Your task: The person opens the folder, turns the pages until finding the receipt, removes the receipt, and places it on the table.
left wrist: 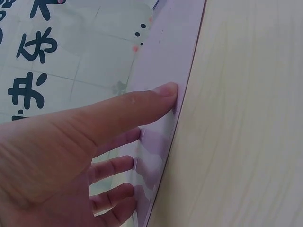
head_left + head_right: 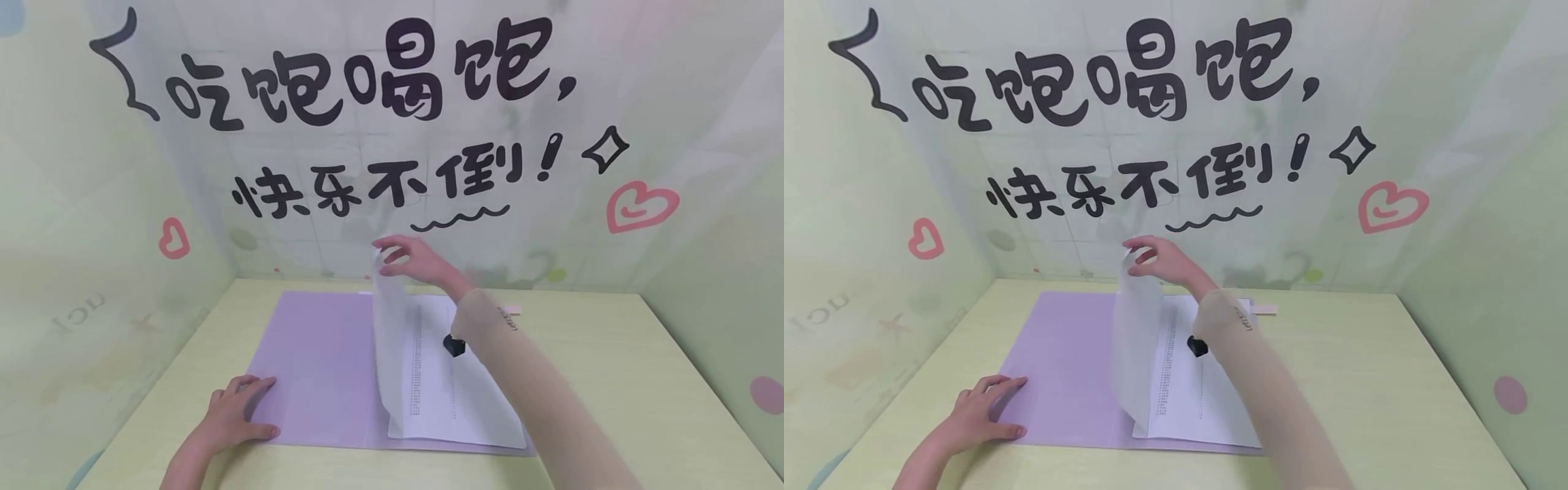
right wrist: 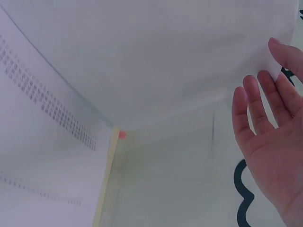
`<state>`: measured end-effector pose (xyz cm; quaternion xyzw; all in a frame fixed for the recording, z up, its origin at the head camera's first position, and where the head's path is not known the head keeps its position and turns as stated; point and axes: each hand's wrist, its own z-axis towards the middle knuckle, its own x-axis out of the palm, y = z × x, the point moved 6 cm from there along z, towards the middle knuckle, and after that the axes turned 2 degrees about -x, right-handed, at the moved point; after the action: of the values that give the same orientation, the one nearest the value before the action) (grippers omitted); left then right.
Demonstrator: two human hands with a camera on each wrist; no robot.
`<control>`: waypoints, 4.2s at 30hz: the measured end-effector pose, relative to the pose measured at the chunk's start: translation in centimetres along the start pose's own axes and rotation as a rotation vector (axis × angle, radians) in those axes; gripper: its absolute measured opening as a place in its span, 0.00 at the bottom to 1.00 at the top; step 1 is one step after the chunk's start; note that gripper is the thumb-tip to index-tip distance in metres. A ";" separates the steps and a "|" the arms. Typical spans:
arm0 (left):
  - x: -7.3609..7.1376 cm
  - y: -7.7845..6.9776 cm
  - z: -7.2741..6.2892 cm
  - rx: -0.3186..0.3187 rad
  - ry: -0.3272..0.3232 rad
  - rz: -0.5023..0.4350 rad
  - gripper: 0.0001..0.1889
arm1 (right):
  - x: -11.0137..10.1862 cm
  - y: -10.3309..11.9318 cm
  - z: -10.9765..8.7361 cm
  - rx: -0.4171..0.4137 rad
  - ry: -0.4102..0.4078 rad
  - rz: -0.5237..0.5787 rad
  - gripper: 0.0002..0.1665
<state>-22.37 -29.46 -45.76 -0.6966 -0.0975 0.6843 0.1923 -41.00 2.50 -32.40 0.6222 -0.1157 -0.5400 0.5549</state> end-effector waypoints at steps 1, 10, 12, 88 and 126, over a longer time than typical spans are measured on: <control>0.0 0.0 0.0 0.001 0.000 0.000 0.47 | 0.7 -0.1 0.3 -0.009 0.004 0.000 0.34; -0.1 0.3 -0.1 0.004 0.009 -0.006 0.46 | 6.4 -0.4 1.7 -0.059 0.065 0.032 0.45; -0.1 0.3 0.0 -0.001 0.016 -0.008 0.47 | 7.2 -0.6 1.9 -0.062 0.067 0.020 0.46; -0.7 -1.0 -0.2 0.077 -0.151 -0.086 0.22 | 16.8 -6.5 0.2 0.170 0.282 -0.526 0.40; 3.6 -7.2 0.1 -0.091 -0.012 -0.280 0.20 | 15.5 -6.2 -0.3 0.148 0.270 -0.408 0.32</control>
<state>-21.41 -21.52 -46.15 -0.6800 -0.2257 0.6499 0.2535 -37.51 -6.69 -45.94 0.7382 0.0484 -0.5428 0.3976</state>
